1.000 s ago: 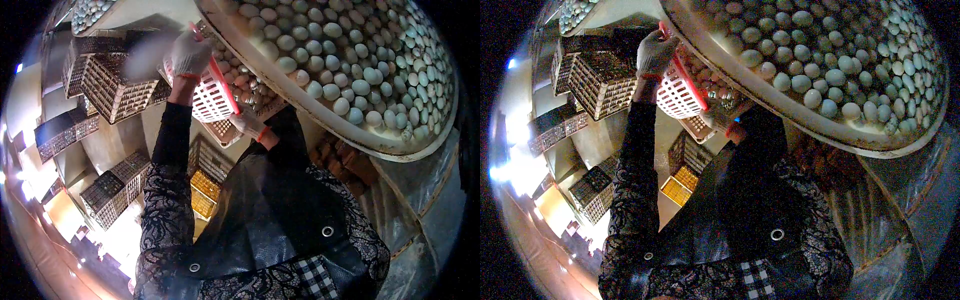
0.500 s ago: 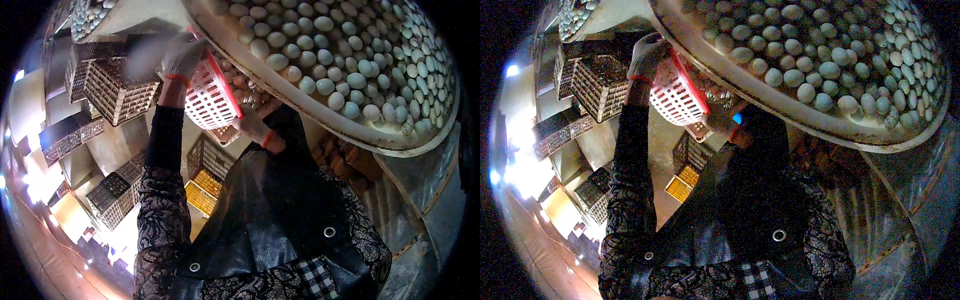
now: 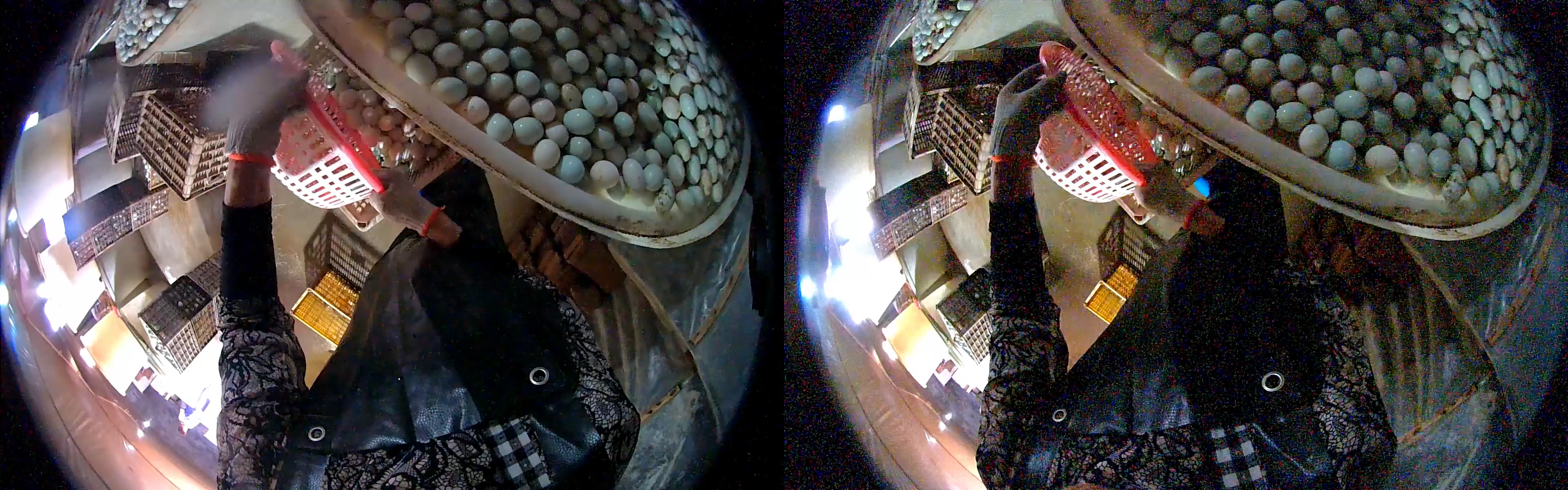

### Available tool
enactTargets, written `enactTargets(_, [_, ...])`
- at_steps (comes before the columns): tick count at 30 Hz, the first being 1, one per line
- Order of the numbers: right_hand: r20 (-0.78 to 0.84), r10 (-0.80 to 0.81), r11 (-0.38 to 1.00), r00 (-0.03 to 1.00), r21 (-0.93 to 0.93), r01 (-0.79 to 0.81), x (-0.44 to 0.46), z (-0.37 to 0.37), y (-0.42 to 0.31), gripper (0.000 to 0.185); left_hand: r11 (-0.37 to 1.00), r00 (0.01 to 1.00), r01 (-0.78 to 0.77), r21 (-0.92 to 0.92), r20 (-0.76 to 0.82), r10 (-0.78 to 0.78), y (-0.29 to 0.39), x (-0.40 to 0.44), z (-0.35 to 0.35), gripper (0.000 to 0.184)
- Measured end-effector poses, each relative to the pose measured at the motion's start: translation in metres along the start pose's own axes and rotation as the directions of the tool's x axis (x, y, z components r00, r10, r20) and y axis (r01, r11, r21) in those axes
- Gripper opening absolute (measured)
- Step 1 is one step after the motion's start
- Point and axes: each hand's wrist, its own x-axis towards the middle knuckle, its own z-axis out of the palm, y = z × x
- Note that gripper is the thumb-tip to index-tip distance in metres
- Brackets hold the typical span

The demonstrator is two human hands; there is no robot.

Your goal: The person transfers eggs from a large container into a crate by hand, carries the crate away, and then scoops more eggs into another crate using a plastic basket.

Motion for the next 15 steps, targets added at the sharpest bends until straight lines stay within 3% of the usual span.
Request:
enactTargets(2, [-0.043,-0.025,0.990,0.999,0.134,0.031,0.003,0.003,0.009,0.016,0.998,0.998,-0.058,0.003,-0.005,0.058,-0.006,0.003,-0.006,0.040])
enactTargets(4, [-0.062,-0.189,0.982,0.980,-0.004,0.189,0.007,0.007,0.020,0.018,0.960,0.991,0.086,0.267,-0.120,-0.056,0.009,-0.002,-0.001,0.042])
enactTargets(5, [-0.064,-0.243,0.969,0.968,-0.053,0.240,0.011,0.011,0.027,0.019,0.961,0.991,0.084,0.263,-0.123,-0.053,0.007,-0.006,-0.003,0.042])
enactTargets(7, [-0.045,-0.250,0.954,0.967,0.159,0.254,0.017,0.030,0.062,0.020,0.997,0.995,-0.005,-0.079,-0.096,-0.003,0.000,-0.015,-0.010,0.043])
enactTargets(8, [-0.037,-0.254,0.940,0.966,0.227,0.256,0.018,0.032,0.065,0.021,0.997,0.995,-0.009,-0.083,-0.099,0.001,-0.002,-0.015,-0.013,0.043])
enactTargets(9, [0.103,0.091,0.855,0.990,0.502,-0.131,0.017,0.022,0.052,0.022,0.996,0.989,-0.072,0.050,-0.125,0.078,-0.005,-0.013,-0.018,0.043])
enactTargets(10, [0.215,0.233,0.740,0.948,0.594,-0.317,0.016,0.015,0.037,0.024,0.975,0.978,-0.130,0.182,-0.140,0.156,-0.007,-0.013,-0.023,0.043])
enactTargets(11, [0.320,0.367,0.583,0.873,0.653,-0.484,0.016,0.008,0.021,0.025,0.975,0.976,-0.140,0.174,-0.143,0.165,-0.010,-0.016,-0.031,0.043])
enactTargets(12, [0.355,0.327,0.585,0.876,0.652,-0.482,0.019,0.005,0.003,0.026,0.962,0.966,-0.158,0.225,-0.169,0.198,-0.012,-0.021,-0.041,0.044])
enactTargets(14, [0.153,0.001,0.947,0.988,0.316,-0.050,0.010,0.005,-0.029,0.030,0.964,0.933,-0.148,0.220,-0.292,0.210,0.008,-0.053,-0.038,0.045])
enactTargets(15, [0.043,-0.161,0.984,0.986,0.084,0.157,0.006,0.004,-0.046,0.033,0.995,0.942,-0.099,-0.008,-0.324,0.091,0.029,-0.078,-0.034,0.045])
